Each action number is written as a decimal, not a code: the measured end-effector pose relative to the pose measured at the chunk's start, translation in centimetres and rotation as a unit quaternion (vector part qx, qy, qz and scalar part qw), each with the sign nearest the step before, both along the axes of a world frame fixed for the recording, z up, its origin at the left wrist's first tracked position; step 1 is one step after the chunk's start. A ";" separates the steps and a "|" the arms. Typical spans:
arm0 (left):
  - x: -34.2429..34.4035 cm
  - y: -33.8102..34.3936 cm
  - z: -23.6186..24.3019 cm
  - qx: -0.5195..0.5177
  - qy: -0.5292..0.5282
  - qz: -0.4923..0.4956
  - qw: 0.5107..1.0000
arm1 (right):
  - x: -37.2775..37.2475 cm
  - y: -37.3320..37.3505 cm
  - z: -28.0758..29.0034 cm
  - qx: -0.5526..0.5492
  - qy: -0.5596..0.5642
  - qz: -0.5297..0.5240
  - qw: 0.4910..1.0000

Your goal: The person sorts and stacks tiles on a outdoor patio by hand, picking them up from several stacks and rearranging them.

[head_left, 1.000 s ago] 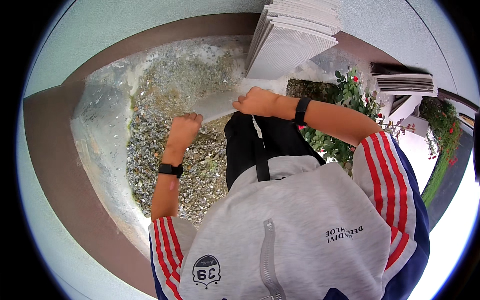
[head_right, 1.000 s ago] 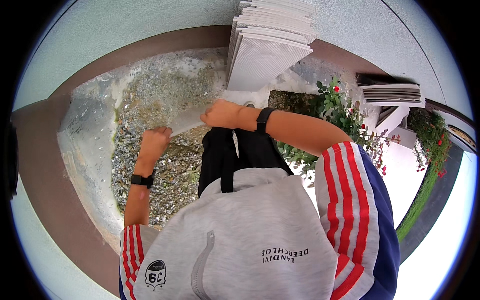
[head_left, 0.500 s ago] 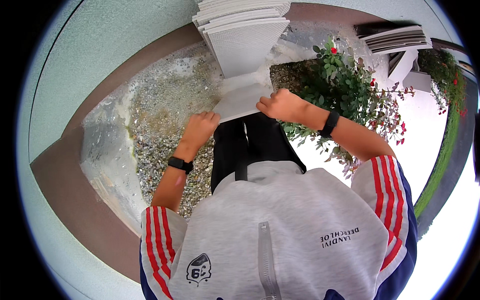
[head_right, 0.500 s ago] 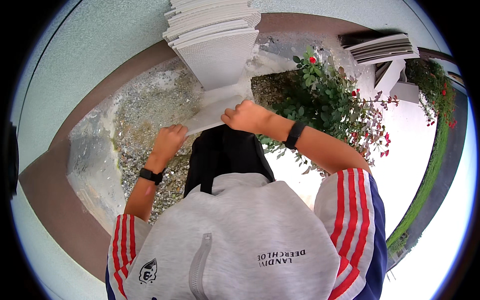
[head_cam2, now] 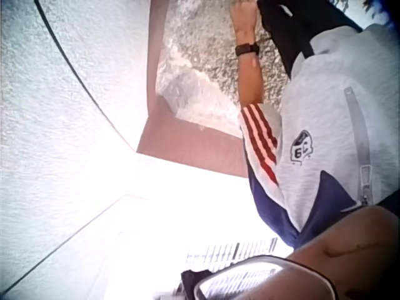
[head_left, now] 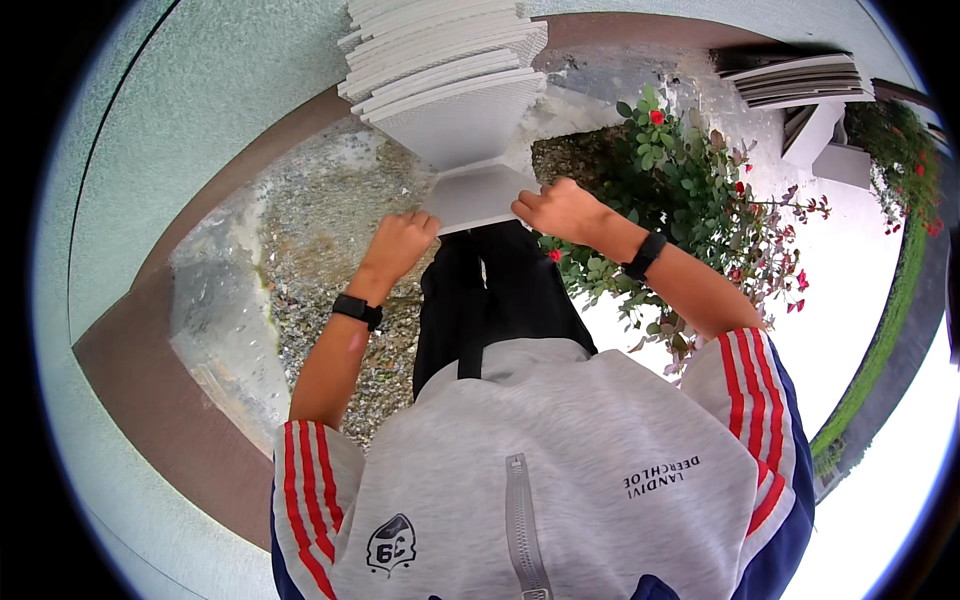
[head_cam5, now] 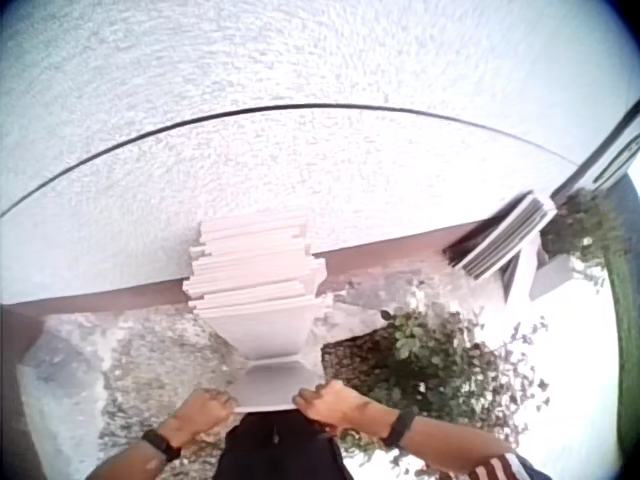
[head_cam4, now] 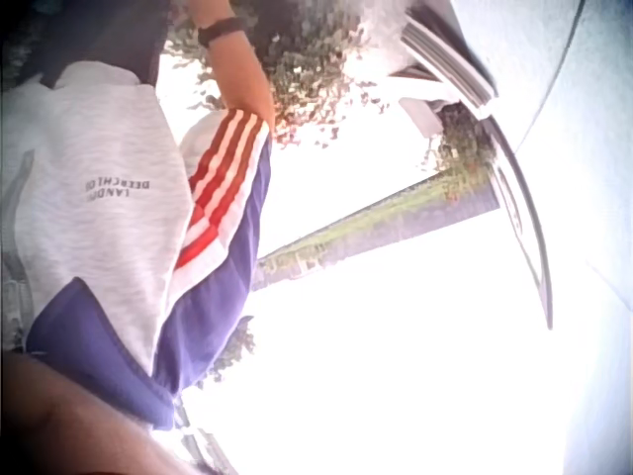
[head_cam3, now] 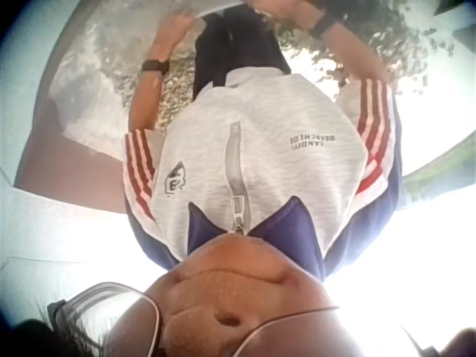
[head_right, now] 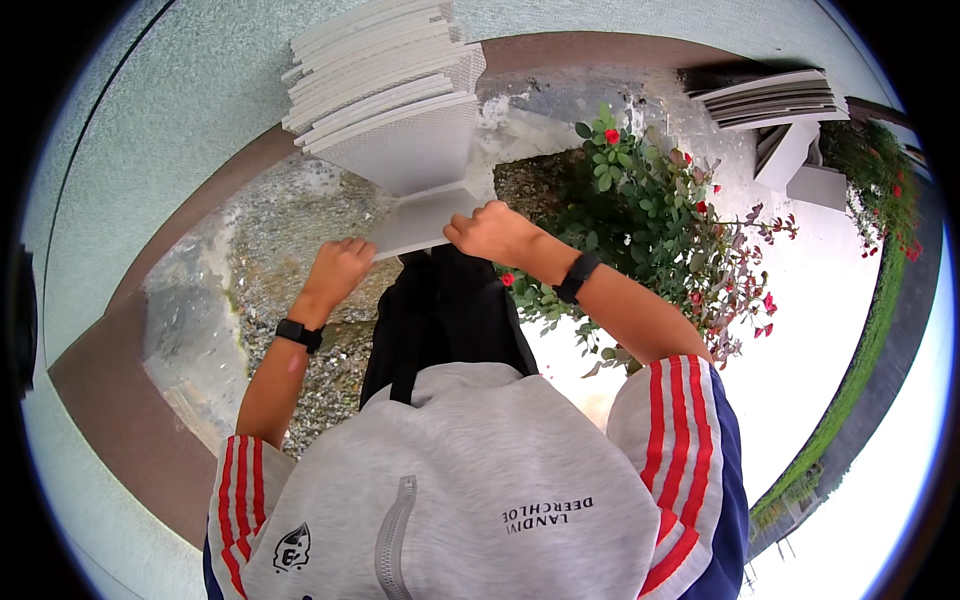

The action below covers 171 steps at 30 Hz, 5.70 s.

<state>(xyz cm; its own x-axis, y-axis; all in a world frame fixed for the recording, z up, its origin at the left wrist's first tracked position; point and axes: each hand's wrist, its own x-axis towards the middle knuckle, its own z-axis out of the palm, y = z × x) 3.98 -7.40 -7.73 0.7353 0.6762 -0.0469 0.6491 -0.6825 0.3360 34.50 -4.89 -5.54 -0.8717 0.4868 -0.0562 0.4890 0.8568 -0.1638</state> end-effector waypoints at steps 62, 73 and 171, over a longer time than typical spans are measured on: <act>-6.2 3.9 -12.2 -0.405 -0.276 0.358 0.795 | -4.6 -12.0 -11.0 -0.228 0.330 -0.593 0.698; 12.6 -11.5 -12.4 -0.203 0.379 -0.313 0.847 | -1.1 -69.9 -13.3 -0.343 0.185 -0.909 0.147; 163.9 32.1 1.5 0.049 0.142 0.395 0.906 | 156.9 35.4 -1.1 0.040 0.039 -0.297 0.953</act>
